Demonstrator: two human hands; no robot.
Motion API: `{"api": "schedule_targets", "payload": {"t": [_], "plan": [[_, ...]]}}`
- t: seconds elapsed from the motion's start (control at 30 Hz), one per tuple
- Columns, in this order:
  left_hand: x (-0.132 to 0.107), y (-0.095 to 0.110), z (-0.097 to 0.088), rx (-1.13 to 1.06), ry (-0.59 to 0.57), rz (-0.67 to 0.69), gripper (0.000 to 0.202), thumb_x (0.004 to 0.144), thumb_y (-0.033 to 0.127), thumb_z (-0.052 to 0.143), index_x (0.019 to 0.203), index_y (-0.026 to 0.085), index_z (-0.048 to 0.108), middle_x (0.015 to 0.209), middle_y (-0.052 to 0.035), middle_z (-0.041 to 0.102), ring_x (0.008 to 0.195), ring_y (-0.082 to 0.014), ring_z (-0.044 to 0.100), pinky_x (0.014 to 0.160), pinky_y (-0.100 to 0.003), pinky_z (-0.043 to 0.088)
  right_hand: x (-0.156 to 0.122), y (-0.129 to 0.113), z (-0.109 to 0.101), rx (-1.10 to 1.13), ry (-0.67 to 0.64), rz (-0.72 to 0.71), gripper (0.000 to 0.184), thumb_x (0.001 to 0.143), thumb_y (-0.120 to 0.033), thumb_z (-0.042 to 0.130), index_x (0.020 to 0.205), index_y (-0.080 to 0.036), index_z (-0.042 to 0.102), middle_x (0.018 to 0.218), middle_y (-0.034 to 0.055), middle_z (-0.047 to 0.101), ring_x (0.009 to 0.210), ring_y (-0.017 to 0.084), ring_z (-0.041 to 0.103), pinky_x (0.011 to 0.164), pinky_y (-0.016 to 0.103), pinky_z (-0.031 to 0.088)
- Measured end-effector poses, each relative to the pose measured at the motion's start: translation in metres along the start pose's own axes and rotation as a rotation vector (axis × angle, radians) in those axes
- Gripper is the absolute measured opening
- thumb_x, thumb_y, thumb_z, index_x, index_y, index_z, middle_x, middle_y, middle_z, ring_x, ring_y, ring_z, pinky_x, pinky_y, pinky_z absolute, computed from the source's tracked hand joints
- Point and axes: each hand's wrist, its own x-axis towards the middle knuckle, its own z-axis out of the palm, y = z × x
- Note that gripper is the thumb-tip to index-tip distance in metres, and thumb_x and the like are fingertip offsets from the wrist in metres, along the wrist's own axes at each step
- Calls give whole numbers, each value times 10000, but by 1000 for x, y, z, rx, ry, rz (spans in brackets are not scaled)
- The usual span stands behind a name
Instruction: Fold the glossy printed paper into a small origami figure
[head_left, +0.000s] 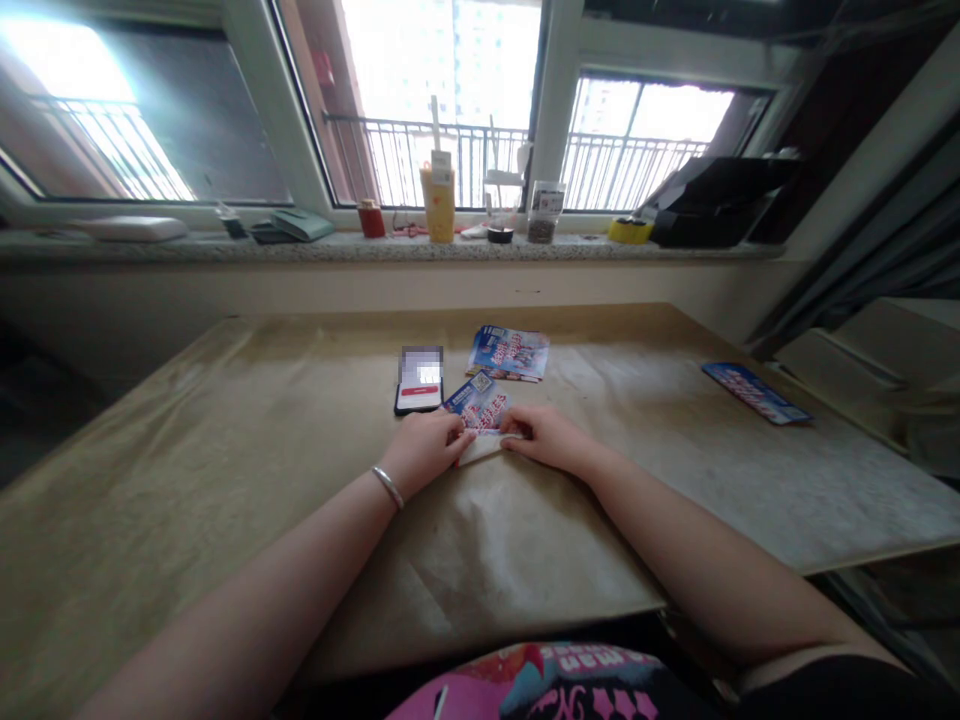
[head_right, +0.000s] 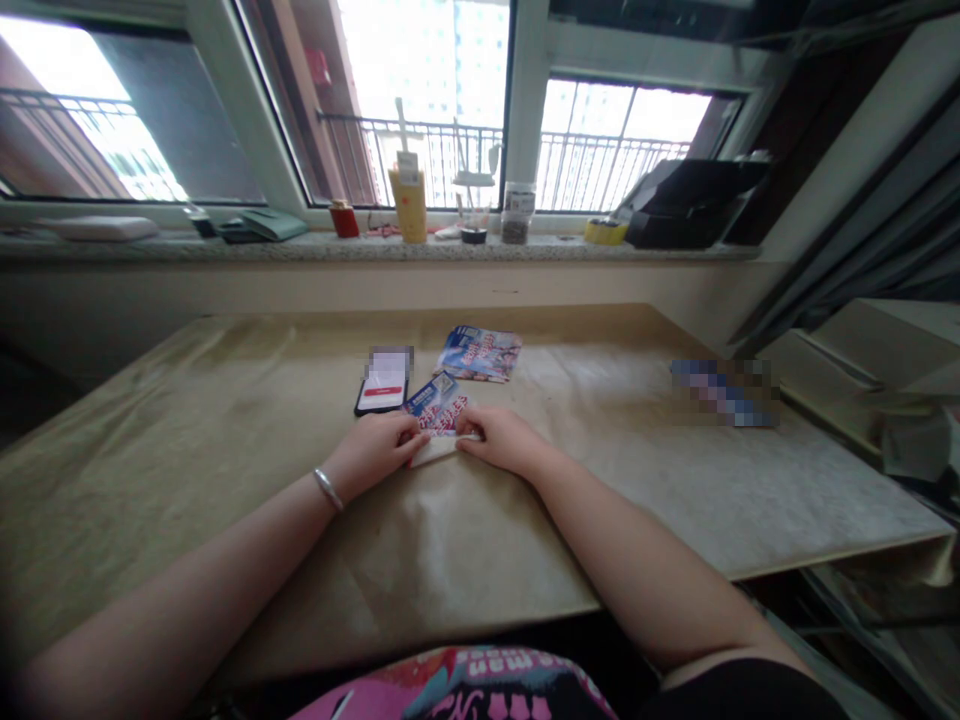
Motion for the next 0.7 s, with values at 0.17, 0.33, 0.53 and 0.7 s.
{"api": "schedule_targets", "payload": {"t": [0.17,0.33,0.53,0.7], "plan": [[0,-2,0,46,9,17,278,863,387,489,704,181,587,782,-31,616,668,-158,561,602,-262,365,1,5,-1,-52,-7,-119,98,785,-199,609,845,-193,686,849,28,638,773,127,579,734,242,446],[1,-1,0,104,7,19,263,891,339,445,758,171,598,813,-50,626,707,-169,585,623,-270,393,0,8,-2,-136,-8,-161,137,807,-219,602,872,-213,722,907,50,649,837,151,594,795,277,463],[2,-1,1,207,2,-30,260,901,318,410,788,164,585,838,-57,629,720,-166,592,631,-265,397,-1,8,-4,-201,-15,-171,163,810,-212,607,913,-230,732,921,48,648,841,147,589,781,269,463],[0,-2,0,118,5,-34,262,886,390,439,808,178,572,835,-45,629,712,-170,578,623,-265,394,0,10,-2,-264,-3,-196,199,862,-257,560,972,-249,726,906,53,644,865,156,571,794,278,451]]}}
